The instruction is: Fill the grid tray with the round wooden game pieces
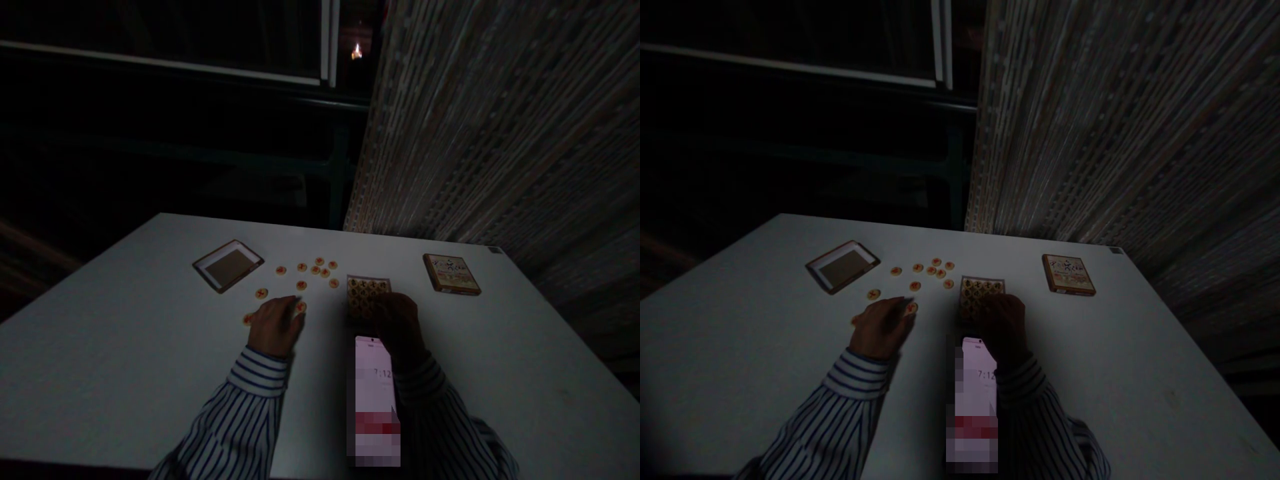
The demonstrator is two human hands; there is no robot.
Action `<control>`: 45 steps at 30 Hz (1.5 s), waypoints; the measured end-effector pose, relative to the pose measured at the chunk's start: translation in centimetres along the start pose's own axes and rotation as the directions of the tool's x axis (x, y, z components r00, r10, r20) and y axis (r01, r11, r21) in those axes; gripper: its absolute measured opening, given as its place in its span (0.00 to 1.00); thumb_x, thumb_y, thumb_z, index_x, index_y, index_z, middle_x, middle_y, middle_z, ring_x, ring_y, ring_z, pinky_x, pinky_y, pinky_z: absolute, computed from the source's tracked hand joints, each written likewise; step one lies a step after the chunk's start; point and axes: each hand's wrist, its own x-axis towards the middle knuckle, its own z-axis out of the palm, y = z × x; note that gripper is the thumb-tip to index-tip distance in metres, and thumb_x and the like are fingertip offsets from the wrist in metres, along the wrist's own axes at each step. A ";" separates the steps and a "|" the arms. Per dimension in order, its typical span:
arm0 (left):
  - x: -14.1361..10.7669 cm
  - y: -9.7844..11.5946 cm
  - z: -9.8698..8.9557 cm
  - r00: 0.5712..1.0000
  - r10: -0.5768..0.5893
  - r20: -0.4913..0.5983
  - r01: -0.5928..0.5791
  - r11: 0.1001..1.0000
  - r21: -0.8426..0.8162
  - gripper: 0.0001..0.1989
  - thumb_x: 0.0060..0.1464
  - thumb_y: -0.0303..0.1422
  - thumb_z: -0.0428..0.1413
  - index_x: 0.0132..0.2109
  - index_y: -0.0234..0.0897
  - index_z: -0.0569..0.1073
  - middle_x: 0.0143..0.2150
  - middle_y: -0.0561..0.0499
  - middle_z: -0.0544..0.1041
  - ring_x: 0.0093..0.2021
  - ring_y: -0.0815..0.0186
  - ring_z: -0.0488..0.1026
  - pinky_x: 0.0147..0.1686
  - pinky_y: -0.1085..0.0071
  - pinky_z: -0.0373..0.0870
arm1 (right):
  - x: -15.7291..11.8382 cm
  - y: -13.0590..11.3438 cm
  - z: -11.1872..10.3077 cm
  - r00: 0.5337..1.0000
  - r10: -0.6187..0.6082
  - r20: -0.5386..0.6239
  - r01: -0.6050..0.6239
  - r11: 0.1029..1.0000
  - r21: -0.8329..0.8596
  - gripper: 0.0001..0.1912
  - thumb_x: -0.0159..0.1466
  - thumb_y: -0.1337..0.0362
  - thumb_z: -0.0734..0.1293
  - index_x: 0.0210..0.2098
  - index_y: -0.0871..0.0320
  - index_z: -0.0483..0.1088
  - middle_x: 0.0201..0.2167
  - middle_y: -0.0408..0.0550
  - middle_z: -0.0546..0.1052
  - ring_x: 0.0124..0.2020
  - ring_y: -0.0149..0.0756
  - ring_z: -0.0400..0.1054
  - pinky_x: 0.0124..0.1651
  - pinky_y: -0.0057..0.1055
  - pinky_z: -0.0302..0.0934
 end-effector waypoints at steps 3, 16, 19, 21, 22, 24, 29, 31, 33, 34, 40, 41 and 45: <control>0.1 -0.2 0.4 0.998 0.023 0.066 -0.023 1.000 -0.002 0.18 0.49 0.37 0.51 0.46 0.34 0.69 0.42 0.43 0.75 0.43 0.58 0.70 0.45 0.60 0.65 | -0.3 0.0 0.3 0.996 -0.057 0.063 0.057 0.998 0.009 0.07 0.60 0.69 0.60 0.32 0.58 0.70 0.33 0.48 0.75 0.38 0.36 0.65 0.47 0.39 0.53; 0.7 0.7 0.5 0.994 -0.021 0.104 0.018 0.999 0.029 0.15 0.49 0.34 0.50 0.45 0.35 0.71 0.40 0.45 0.76 0.42 0.57 0.69 0.45 0.59 0.63 | -0.5 0.0 0.6 0.989 -0.055 0.136 0.047 0.997 0.064 0.08 0.60 0.68 0.60 0.35 0.57 0.71 0.35 0.47 0.75 0.40 0.35 0.65 0.49 0.39 0.52; 0.7 0.7 0.6 0.995 -0.021 0.102 0.019 0.999 0.026 0.15 0.50 0.34 0.50 0.45 0.35 0.71 0.40 0.45 0.76 0.42 0.58 0.70 0.46 0.59 0.63 | -0.6 -0.1 0.7 0.991 -0.066 0.120 0.058 0.996 0.067 0.08 0.60 0.68 0.60 0.34 0.57 0.70 0.34 0.47 0.75 0.40 0.35 0.64 0.49 0.39 0.52; 0.7 0.6 0.7 0.994 -0.027 0.108 0.024 0.999 0.029 0.15 0.50 0.34 0.50 0.45 0.35 0.71 0.40 0.45 0.76 0.42 0.58 0.70 0.47 0.58 0.62 | -0.6 -0.1 0.7 0.991 -0.071 0.117 0.063 0.996 0.067 0.07 0.60 0.68 0.60 0.34 0.57 0.70 0.34 0.47 0.75 0.40 0.35 0.64 0.49 0.39 0.52; 0.6 0.6 0.7 0.994 -0.031 0.110 0.027 0.999 0.032 0.15 0.50 0.34 0.49 0.45 0.35 0.71 0.40 0.45 0.76 0.42 0.58 0.70 0.47 0.57 0.62 | -0.6 -0.1 0.7 0.991 -0.073 0.116 0.066 0.996 0.067 0.07 0.60 0.68 0.60 0.34 0.57 0.70 0.34 0.47 0.75 0.40 0.35 0.64 0.49 0.39 0.52; 0.6 0.6 0.7 0.993 -0.032 0.110 0.028 0.999 0.036 0.15 0.51 0.34 0.49 0.45 0.35 0.71 0.40 0.45 0.76 0.42 0.58 0.70 0.48 0.56 0.61 | -0.5 -0.2 0.6 0.991 -0.075 0.108 0.068 0.996 0.066 0.08 0.60 0.68 0.60 0.34 0.57 0.70 0.34 0.47 0.75 0.39 0.35 0.64 0.48 0.39 0.52; 0.7 0.9 0.6 0.997 0.004 0.076 -0.006 1.000 0.023 0.15 0.51 0.35 0.49 0.45 0.34 0.71 0.38 0.45 0.76 0.41 0.58 0.71 0.49 0.56 0.60 | -0.4 -0.2 0.5 0.990 -0.064 0.127 0.056 0.996 0.066 0.08 0.60 0.69 0.60 0.35 0.57 0.70 0.34 0.47 0.75 0.39 0.36 0.64 0.48 0.39 0.52; 0.8 1.0 0.5 0.999 0.018 0.046 -0.019 1.000 0.017 0.15 0.52 0.35 0.49 0.44 0.33 0.70 0.38 0.44 0.76 0.40 0.58 0.71 0.48 0.56 0.61 | -0.4 -0.2 0.5 0.988 -0.070 0.138 0.062 0.996 0.061 0.08 0.60 0.69 0.60 0.35 0.57 0.70 0.35 0.47 0.75 0.40 0.35 0.64 0.49 0.40 0.51; 0.8 1.0 0.6 1.000 0.024 0.016 -0.025 1.000 0.015 0.14 0.52 0.34 0.49 0.44 0.33 0.70 0.37 0.44 0.76 0.40 0.59 0.71 0.48 0.57 0.61 | -0.5 -0.2 0.5 0.988 -0.071 0.135 0.063 0.996 0.062 0.08 0.61 0.68 0.60 0.35 0.57 0.70 0.35 0.47 0.75 0.40 0.35 0.64 0.49 0.40 0.51; 0.8 1.0 0.7 1.000 0.029 0.001 -0.029 1.000 0.013 0.14 0.52 0.35 0.49 0.44 0.33 0.70 0.37 0.44 0.76 0.40 0.59 0.71 0.47 0.57 0.62 | -0.5 -0.2 0.5 0.989 -0.070 0.133 0.061 0.996 0.066 0.08 0.61 0.68 0.60 0.35 0.57 0.70 0.35 0.47 0.75 0.40 0.36 0.64 0.49 0.40 0.51; 0.7 1.1 0.6 0.990 0.078 -0.119 -0.086 0.994 -0.067 0.15 0.50 0.36 0.53 0.44 0.32 0.69 0.37 0.44 0.75 0.39 0.60 0.71 0.41 0.61 0.67 | -0.6 -0.2 0.6 0.991 -0.047 0.128 0.036 0.995 0.088 0.07 0.60 0.68 0.60 0.36 0.57 0.69 0.35 0.47 0.75 0.40 0.36 0.64 0.49 0.40 0.52; 0.7 1.3 0.4 0.988 0.077 -0.133 -0.088 0.993 -0.081 0.15 0.50 0.37 0.53 0.44 0.33 0.69 0.37 0.45 0.75 0.38 0.61 0.71 0.41 0.61 0.67 | -0.6 -0.2 0.6 0.991 -0.046 0.128 0.035 0.995 0.089 0.07 0.60 0.69 0.60 0.35 0.57 0.69 0.35 0.47 0.75 0.40 0.36 0.64 0.49 0.40 0.52; 0.9 2.4 -0.3 0.984 0.081 -0.159 -0.099 0.989 -0.109 0.14 0.50 0.37 0.53 0.43 0.34 0.69 0.36 0.46 0.75 0.39 0.61 0.71 0.40 0.61 0.68 | -0.5 -0.4 0.5 0.993 -0.040 0.115 0.030 0.996 0.087 0.08 0.60 0.68 0.60 0.35 0.57 0.70 0.33 0.48 0.75 0.40 0.36 0.65 0.48 0.40 0.53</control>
